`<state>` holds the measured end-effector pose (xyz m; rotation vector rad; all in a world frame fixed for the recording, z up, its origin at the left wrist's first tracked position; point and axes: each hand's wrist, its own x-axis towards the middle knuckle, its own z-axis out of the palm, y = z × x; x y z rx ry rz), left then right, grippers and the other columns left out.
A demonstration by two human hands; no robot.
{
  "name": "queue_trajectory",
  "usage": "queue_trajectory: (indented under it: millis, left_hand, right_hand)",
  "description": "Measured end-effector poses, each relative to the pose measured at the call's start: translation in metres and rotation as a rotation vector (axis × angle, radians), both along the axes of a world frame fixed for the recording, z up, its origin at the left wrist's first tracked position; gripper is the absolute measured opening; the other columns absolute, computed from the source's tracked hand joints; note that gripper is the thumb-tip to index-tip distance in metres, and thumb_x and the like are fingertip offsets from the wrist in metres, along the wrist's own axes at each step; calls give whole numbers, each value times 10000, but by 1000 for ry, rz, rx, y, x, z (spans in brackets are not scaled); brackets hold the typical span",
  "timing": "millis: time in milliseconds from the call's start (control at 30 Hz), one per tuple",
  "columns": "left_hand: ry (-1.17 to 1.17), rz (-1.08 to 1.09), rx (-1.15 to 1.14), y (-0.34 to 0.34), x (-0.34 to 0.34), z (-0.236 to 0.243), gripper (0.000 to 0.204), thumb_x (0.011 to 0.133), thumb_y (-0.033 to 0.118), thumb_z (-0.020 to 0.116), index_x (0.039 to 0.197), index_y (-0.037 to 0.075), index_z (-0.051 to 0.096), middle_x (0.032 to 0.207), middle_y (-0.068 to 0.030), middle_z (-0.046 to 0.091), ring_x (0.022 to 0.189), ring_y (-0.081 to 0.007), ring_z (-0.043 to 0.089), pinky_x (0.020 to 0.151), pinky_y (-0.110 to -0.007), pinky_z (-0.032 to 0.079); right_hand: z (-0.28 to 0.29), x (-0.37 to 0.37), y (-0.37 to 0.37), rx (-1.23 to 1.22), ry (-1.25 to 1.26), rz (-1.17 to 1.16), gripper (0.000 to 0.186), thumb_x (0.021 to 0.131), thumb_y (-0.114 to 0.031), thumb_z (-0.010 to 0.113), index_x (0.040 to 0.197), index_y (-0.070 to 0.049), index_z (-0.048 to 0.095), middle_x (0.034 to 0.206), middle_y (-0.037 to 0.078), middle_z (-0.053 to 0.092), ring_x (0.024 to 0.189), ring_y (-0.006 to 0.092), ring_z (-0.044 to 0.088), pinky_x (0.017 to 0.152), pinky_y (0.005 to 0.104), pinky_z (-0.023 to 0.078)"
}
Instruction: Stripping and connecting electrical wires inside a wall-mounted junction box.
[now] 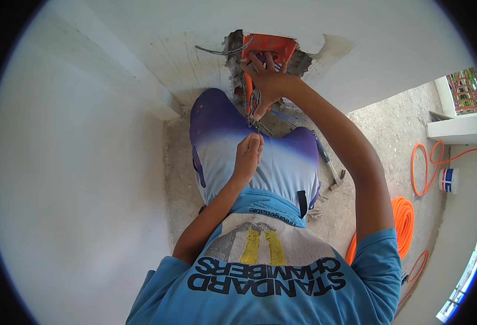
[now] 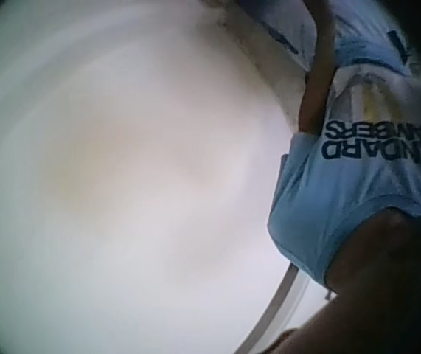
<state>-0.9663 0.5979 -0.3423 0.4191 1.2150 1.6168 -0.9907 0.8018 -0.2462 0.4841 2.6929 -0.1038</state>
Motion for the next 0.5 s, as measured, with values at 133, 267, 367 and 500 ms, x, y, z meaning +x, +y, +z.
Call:
queue_trajectory:
  millis: [133, 267, 367, 500]
  left_hand:
    - [-7, 56, 63, -7, -10, -6, 291, 994, 329, 448, 819, 101, 495, 609, 54, 341, 486, -37, 295, 432, -212, 263]
    - [-176, 83, 71, -11, -26, 6, 231, 974, 273, 479, 807, 114, 475, 610, 64, 252, 503, -37, 209, 452, -223, 173]
    - [-238, 18, 61, -6, -27, 20, 202, 980, 242, 463, 819, 120, 456, 602, 63, 227, 493, -42, 178, 439, -226, 163]
    - [-257, -86, 37, -2, -28, 33, 215, 986, 241, 459, 809, 120, 447, 596, 63, 223, 485, -40, 173, 430, -223, 155]
  right_hand:
    - [3, 27, -2, -14, 536, 81, 1112, 526, -496, 843, 1437, -164, 298, 1523, 179, 144, 1392, 455, 103, 1065, 640, 211]
    - [20, 129, 13, -313, 1046, -185, 530, 779, -381, 726, 1178, -58, 592, 1182, 155, 586, 1099, 306, 563, 928, 418, 453]
    - [-41, 252, 31, -289, 1015, -726, 368, 829, -356, 682, 997, -31, 635, 947, 124, 660, 902, 285, 635, 796, 390, 501]
    - [-168, 427, -38, 124, 233, -1156, 232, 798, -276, 655, 848, -51, 623, 852, 149, 645, 830, 338, 633, 696, 452, 498]
